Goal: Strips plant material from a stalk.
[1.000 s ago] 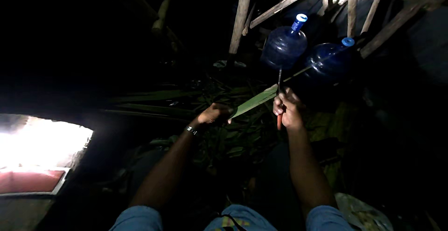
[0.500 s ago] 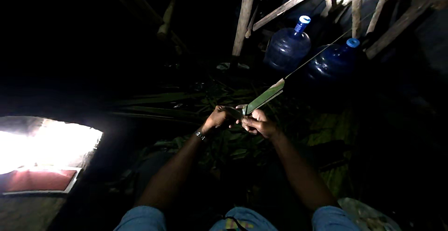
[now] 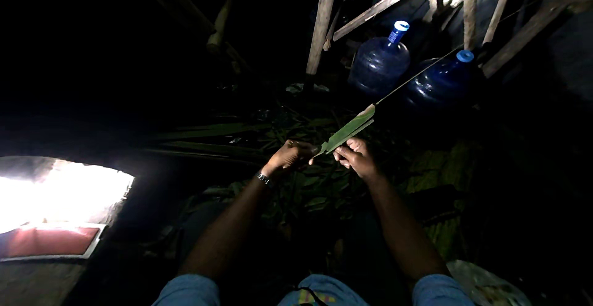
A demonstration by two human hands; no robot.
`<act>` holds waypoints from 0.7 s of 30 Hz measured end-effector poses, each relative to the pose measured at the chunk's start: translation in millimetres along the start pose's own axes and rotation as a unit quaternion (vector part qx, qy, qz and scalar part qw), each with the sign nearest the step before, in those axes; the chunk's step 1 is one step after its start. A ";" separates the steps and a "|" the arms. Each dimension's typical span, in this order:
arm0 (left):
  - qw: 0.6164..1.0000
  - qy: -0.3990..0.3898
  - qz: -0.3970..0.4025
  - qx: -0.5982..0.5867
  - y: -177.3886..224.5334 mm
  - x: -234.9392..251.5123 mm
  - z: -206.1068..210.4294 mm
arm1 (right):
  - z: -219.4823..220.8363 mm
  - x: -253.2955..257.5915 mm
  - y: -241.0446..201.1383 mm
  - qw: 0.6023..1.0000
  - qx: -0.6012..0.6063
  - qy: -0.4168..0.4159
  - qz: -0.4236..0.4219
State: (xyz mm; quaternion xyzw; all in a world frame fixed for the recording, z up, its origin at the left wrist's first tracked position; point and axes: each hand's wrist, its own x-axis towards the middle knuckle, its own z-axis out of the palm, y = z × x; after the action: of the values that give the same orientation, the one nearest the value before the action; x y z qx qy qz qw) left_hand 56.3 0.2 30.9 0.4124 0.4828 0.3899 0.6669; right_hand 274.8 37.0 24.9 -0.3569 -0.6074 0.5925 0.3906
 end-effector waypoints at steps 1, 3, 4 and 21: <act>1.000 0.014 0.004 0.015 1.5 -0.8 1.9 | 2.2 0.3 -1.1 1.000 0.001 0.018 0.008; 0.999 0.023 0.007 0.023 2.8 -1.4 2.7 | 4.5 1.5 -3.1 0.999 0.008 0.050 0.018; 0.999 0.025 0.004 0.024 3.3 -1.8 1.9 | 3.1 3.4 -2.2 0.997 0.013 0.072 0.015; 0.985 0.120 0.086 0.088 -8.7 -3.6 2.9 | -0.1 -0.8 2.1 0.993 -0.018 -0.085 0.077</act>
State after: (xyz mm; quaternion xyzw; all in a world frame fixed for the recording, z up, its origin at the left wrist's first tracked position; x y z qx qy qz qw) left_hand 59.4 -6.7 24.6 0.4598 0.5544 0.4481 0.5296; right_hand 275.1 36.4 22.9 -0.3583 -0.6193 0.6381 0.2844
